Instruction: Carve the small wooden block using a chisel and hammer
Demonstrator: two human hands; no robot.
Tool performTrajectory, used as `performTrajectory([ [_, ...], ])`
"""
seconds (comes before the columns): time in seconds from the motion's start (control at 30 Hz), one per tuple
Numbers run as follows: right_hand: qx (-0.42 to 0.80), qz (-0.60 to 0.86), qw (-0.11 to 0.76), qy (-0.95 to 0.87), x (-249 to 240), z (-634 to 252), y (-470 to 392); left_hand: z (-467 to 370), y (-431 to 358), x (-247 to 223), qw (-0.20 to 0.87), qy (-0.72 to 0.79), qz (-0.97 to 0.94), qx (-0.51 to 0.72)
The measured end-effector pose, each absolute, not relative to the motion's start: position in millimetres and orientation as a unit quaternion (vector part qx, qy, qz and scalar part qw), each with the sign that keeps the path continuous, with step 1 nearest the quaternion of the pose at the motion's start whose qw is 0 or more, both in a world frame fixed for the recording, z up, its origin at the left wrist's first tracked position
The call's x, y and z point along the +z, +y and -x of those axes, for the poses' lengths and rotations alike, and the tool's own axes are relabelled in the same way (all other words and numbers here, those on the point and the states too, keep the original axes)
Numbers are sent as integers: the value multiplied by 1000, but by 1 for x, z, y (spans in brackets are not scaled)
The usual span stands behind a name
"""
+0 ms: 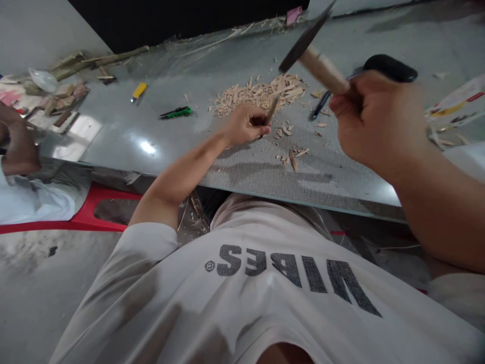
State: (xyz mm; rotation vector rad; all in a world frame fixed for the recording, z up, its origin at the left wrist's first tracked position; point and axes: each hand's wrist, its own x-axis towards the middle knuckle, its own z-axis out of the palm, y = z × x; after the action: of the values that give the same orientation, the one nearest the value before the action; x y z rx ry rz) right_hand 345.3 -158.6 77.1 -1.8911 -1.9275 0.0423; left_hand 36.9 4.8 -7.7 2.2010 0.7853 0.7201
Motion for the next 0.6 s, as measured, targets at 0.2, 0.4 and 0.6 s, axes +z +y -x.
performTrajectory([
  [0.2, -38, 645, 363, -672, 69, -353, -157, -41, 2, -6, 338, 343, -833, 273],
  [0.4, -29, 654, 310, -689, 65, -352, -151, -43, -4, -2, 301, 339, -843, 289],
  [0.6, -10, 675, 298, -675, 70, -350, -150, -43, -7, -2, 318, 326, -836, 306],
])
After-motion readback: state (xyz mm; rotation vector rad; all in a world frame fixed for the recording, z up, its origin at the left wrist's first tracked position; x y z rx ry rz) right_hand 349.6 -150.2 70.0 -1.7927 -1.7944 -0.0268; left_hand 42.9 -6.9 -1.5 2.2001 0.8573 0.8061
